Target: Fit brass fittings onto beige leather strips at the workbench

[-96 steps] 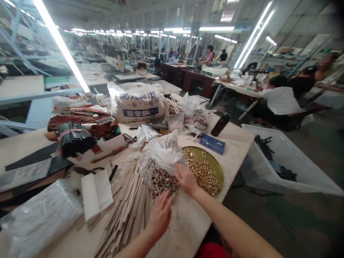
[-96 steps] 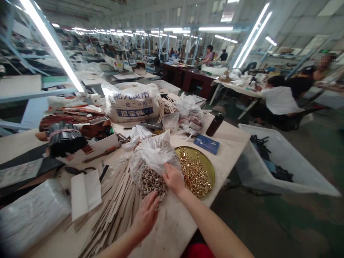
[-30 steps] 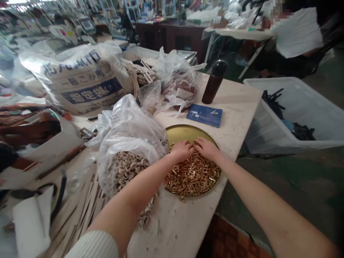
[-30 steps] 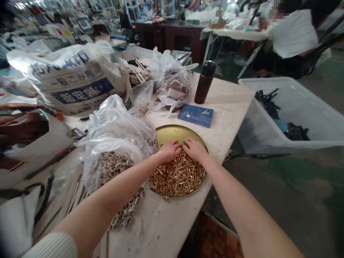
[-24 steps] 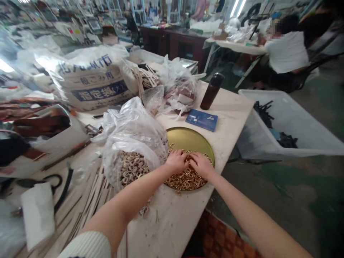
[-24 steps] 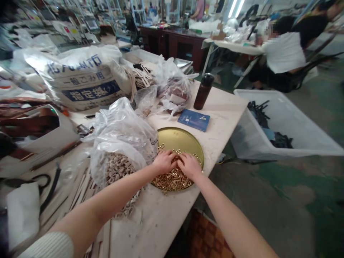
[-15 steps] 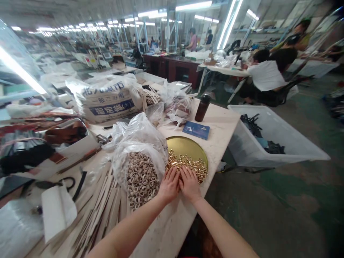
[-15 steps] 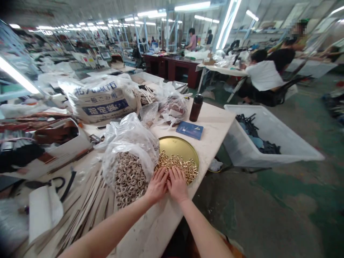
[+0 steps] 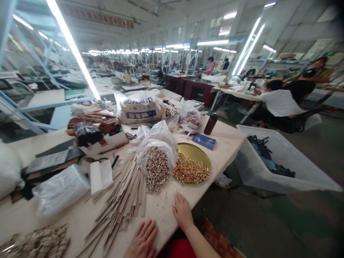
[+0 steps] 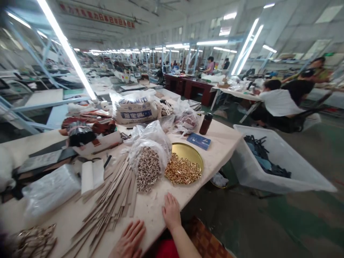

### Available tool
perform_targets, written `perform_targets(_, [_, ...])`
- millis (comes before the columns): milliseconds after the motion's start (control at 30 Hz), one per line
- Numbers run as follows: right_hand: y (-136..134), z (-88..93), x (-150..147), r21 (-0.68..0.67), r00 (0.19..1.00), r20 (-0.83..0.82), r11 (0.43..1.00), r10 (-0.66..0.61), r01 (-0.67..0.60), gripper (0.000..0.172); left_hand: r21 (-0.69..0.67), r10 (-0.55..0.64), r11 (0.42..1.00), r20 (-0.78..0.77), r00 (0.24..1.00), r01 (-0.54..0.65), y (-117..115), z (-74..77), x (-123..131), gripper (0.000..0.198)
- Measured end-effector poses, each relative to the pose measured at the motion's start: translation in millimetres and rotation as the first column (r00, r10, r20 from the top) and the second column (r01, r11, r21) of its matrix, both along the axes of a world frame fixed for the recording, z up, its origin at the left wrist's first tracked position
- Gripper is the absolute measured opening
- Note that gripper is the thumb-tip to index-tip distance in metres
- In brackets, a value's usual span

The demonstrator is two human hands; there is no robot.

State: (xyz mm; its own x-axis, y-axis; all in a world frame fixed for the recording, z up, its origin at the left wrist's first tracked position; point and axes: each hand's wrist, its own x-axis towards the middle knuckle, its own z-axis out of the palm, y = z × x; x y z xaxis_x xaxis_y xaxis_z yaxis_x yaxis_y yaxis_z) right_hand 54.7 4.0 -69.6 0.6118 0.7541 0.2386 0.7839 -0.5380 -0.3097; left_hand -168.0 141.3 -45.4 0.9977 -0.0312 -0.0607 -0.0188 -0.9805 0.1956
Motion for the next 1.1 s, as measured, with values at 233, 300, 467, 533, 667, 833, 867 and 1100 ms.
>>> perform_targets(233, [19.5,-24.4,46.3,0.097,0.995,0.026,0.991,-0.093,0.09,0.052,-0.098,0.06,0.993,-0.073,0.996,-0.067,-5.3,23.1,3.6,0.071])
perform_targets(300, [19.7,-28.5,47.3,0.139,0.994,0.041,0.986,-0.1,0.094,0.053,-0.121,0.062,0.99,-0.092,0.994,-0.073,-4.8,27.9,4.0,0.07])
perform_targets(467, [18.7,-32.6,46.6,0.118,0.997,0.062,0.992,-0.055,0.047,0.048,-0.203,0.063,0.975,-0.155,0.986,-0.094,-0.1,34.5,4.9,0.073])
perform_targets(533, [18.5,-35.0,47.4,0.111,0.996,0.073,0.993,-0.046,0.038,0.046,-0.241,0.068,0.965,-0.165,0.984,-0.107,1.2,34.8,4.5,0.076])
perform_targets(667, [18.0,-38.7,48.8,0.11,0.996,0.086,0.994,-0.03,0.021,0.044,-0.26,0.09,0.956,-0.166,0.982,-0.132,0.9,32.0,3.9,0.075])
perform_targets(833, [17.0,-37.3,50.7,0.093,0.997,0.076,0.996,-0.022,0.015,0.04,-0.214,0.084,0.97,-0.164,0.983,-0.118,-1.7,27.5,4.7,0.074])
perform_targets(867, [16.8,-36.9,51.3,0.077,0.997,0.074,0.997,-0.017,0.011,0.04,-0.204,0.08,0.973,-0.159,0.984,-0.112,-2.2,27.0,4.9,0.073])
perform_targets(1100, [15.2,-36.5,50.8,0.044,0.999,0.05,0.999,-0.02,0.017,0.041,-0.134,0.08,0.986,-0.14,0.987,-0.099,-5.0,24.2,6.6,0.068])
